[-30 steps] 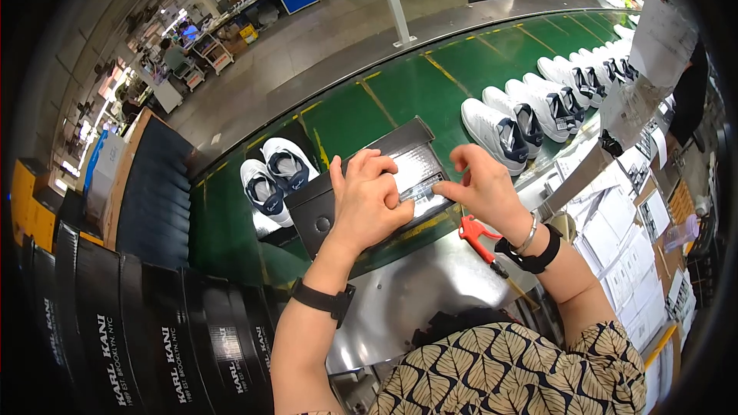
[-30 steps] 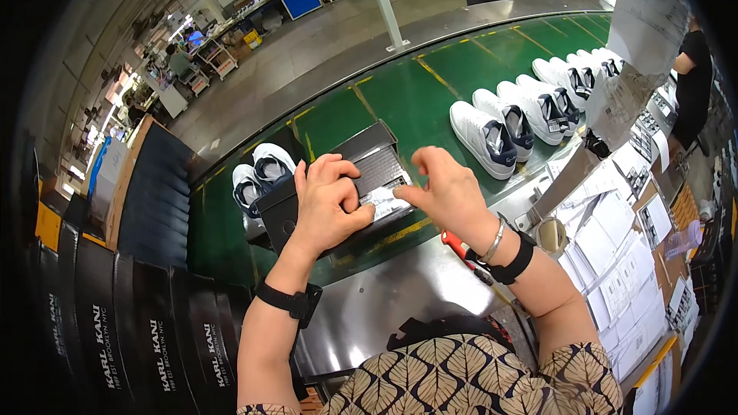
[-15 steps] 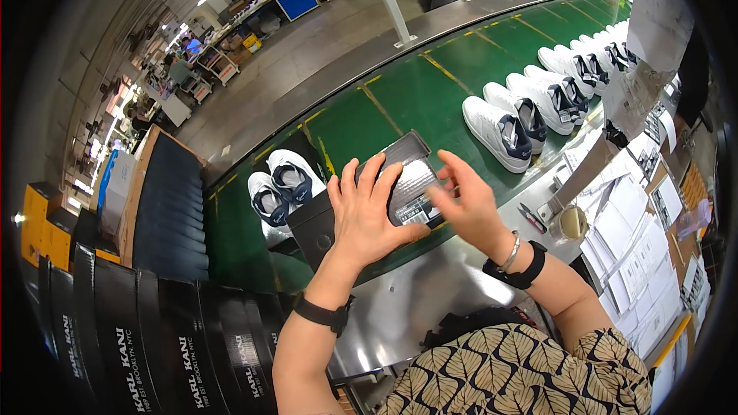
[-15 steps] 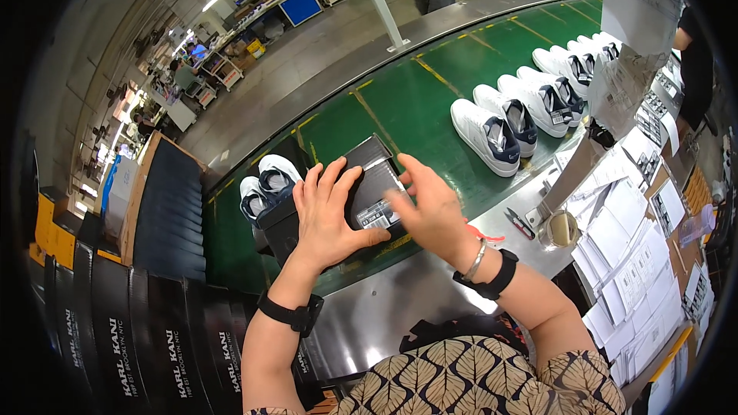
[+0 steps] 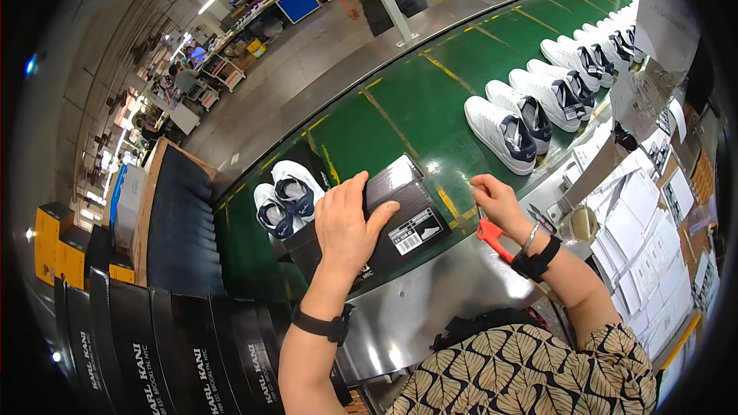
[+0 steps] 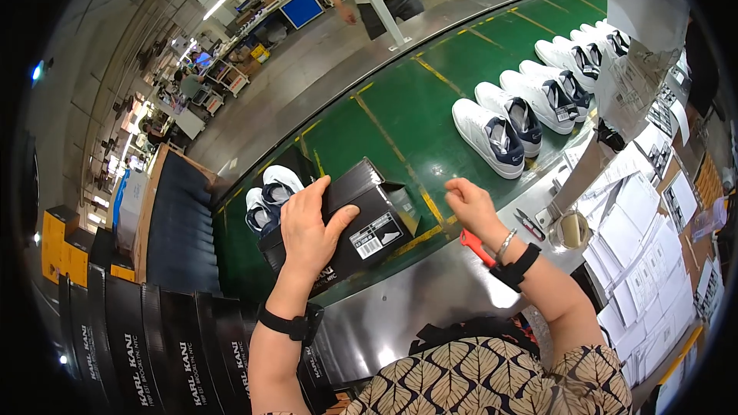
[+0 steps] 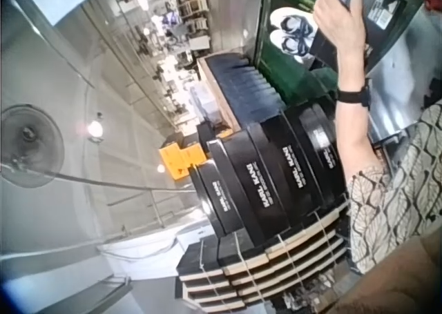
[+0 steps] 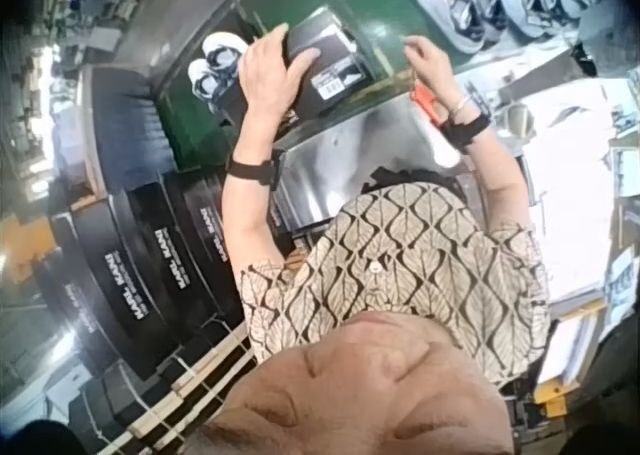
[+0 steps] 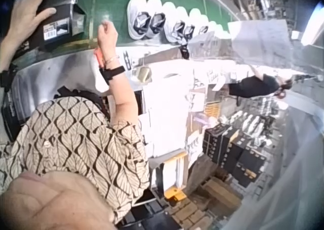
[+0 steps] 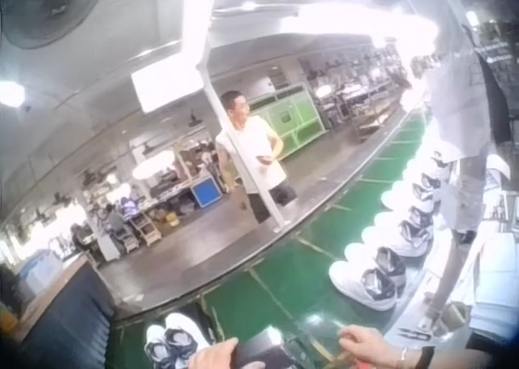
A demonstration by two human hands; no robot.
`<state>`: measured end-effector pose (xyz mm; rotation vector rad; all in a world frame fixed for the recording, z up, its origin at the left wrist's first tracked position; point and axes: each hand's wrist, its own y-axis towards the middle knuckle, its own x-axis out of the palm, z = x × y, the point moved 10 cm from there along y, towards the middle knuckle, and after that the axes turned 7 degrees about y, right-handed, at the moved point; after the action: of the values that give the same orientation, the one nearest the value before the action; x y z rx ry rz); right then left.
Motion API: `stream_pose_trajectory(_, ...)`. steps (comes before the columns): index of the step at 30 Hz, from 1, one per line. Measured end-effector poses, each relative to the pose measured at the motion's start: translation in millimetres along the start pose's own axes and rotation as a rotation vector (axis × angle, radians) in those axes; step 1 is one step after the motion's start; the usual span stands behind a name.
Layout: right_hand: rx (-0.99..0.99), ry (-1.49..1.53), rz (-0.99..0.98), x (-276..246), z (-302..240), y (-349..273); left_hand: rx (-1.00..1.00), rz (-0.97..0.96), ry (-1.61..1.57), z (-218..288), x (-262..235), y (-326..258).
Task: Packing finished sneakers into branded shoe boxes at a manufacturing conveyor belt.
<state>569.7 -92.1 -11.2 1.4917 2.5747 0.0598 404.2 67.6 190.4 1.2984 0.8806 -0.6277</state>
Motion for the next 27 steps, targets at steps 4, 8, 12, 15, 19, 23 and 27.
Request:
stream_pose_trajectory(4,-0.065,-0.452,0.055,-54.9,30.3,11.9,0.095,0.106,0.032,-5.2,-6.2,6.9)
stream_pose_trajectory(8,-0.189,-0.682,0.203,-92.8,31.8,24.4,-0.286,0.270,-0.012,-68.0,-35.4,13.8)
stream_pose_trajectory(12,-0.269,-0.904,0.273,-105.9,29.3,47.3,-0.266,0.411,0.051,-65.3,-47.5,25.5)
stream_pose_trajectory(15,-0.168,-1.031,0.194,-108.5,48.8,69.6,0.132,0.480,0.292,-19.8,-15.8,29.0)
stream_pose_trajectory(19,0.005,-1.324,0.028,-113.2,84.8,93.4,0.158,-0.109,0.294,-19.9,91.6,7.8)
stream_pose_trajectory(23,0.103,-1.445,-0.139,-114.9,90.4,106.2,-0.193,-0.236,0.157,-73.5,97.1,-51.1)
stream_pose_trajectory(27,0.192,-1.457,-0.379,-117.6,87.3,114.7,-0.331,-0.087,0.161,-98.5,29.4,-99.5)
